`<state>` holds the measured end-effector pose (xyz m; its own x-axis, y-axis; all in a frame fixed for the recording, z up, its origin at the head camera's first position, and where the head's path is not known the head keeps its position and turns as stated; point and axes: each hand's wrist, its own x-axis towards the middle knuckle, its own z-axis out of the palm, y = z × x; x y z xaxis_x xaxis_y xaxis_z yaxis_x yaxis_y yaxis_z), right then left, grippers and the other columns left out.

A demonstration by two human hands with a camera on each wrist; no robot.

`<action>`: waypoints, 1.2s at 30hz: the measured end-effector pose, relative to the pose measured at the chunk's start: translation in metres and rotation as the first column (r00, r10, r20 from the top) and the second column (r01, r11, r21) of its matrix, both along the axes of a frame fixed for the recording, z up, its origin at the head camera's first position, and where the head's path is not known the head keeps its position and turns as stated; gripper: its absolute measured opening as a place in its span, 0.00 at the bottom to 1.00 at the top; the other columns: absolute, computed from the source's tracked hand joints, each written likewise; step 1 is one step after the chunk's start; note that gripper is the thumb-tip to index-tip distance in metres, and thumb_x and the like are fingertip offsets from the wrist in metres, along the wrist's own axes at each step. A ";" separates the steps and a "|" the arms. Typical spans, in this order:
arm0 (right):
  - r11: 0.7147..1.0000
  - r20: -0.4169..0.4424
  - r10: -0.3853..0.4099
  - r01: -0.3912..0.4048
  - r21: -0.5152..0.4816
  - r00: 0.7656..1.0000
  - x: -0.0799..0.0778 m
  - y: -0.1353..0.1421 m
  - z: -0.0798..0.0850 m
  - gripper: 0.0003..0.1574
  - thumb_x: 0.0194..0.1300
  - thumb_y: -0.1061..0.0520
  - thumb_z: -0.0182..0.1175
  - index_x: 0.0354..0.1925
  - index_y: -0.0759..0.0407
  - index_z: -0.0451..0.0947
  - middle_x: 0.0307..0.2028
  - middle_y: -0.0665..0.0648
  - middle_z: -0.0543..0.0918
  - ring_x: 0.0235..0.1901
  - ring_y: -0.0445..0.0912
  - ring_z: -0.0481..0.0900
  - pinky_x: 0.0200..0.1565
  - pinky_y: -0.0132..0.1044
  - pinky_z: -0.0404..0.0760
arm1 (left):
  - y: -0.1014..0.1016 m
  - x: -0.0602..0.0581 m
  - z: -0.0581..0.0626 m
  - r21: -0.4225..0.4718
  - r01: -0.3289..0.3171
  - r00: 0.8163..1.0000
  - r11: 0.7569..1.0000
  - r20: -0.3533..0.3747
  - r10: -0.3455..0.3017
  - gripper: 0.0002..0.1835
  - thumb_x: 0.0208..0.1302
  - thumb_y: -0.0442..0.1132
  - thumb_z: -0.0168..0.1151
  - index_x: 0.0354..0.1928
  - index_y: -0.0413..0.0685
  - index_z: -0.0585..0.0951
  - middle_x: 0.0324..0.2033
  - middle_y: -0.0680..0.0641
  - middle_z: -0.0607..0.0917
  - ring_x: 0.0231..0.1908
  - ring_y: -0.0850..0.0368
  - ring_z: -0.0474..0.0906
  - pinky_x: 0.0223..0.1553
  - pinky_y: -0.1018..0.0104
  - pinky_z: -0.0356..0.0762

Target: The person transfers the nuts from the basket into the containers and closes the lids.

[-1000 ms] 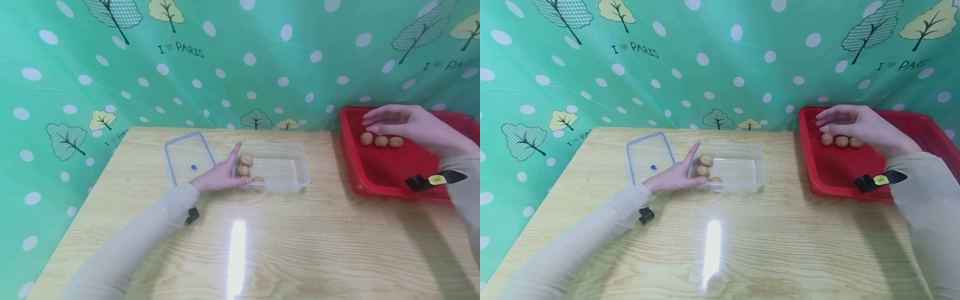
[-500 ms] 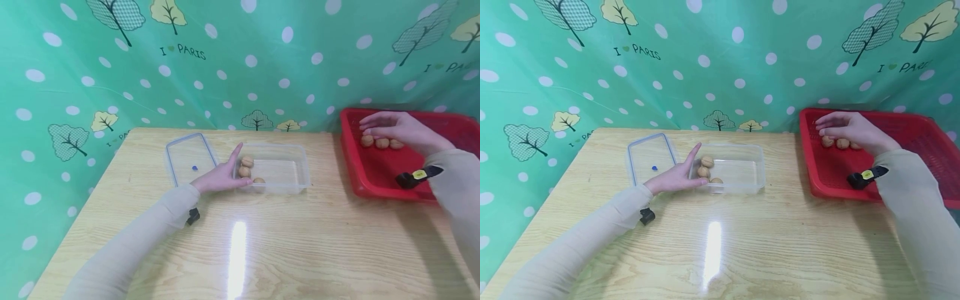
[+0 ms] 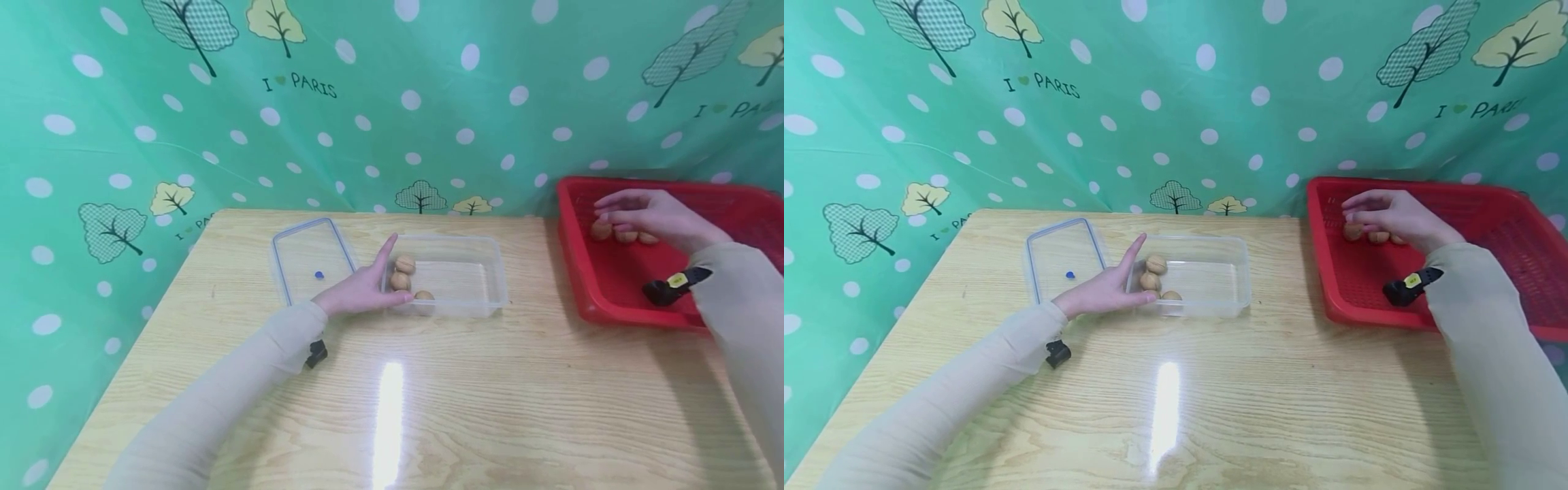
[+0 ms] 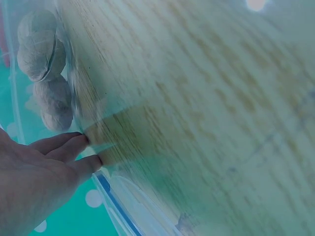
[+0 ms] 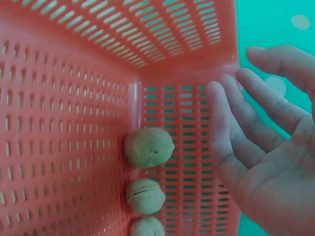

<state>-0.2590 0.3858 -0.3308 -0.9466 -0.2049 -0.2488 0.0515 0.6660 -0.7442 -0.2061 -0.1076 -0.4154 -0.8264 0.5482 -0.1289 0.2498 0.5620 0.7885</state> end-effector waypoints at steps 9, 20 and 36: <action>0.999 0.003 0.054 -0.054 0.010 0.999 -0.004 0.012 -0.011 0.36 0.62 0.56 0.65 0.64 0.62 0.64 0.44 0.46 0.84 0.40 0.46 0.80 0.36 0.36 0.80 | -0.001 0.002 0.000 0.001 -0.001 1.000 1.000 0.011 0.001 0.64 0.58 0.55 0.69 0.73 0.71 0.23 0.56 0.26 0.74 0.41 0.48 0.81 0.53 0.53 0.74; 0.992 0.049 0.006 -0.012 0.123 0.999 -0.013 0.018 -0.023 0.47 0.65 0.44 0.61 0.71 0.61 0.53 0.48 0.43 0.74 0.43 0.44 0.79 0.44 0.41 0.79 | 0.000 0.003 0.000 0.000 0.006 1.000 1.000 0.009 -0.006 0.63 0.59 0.55 0.68 0.73 0.70 0.23 0.53 0.28 0.77 0.39 0.49 0.81 0.53 0.53 0.74; 0.982 0.038 0.090 -0.095 0.162 0.995 -0.020 0.023 -0.036 0.41 0.68 0.54 0.59 0.68 0.72 0.52 0.57 0.71 0.67 0.47 0.49 0.73 0.42 0.38 0.80 | -0.001 0.000 0.000 -0.011 0.007 1.000 1.000 0.003 -0.007 0.64 0.58 0.57 0.68 0.73 0.69 0.23 0.54 0.27 0.76 0.43 0.47 0.81 0.54 0.53 0.74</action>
<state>-0.2794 0.4091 -0.3672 -0.9169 -0.2459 -0.3145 0.0045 0.7815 -0.6239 -0.2061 -0.1089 -0.4157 -0.8219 0.5527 -0.1377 0.2514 0.5690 0.7829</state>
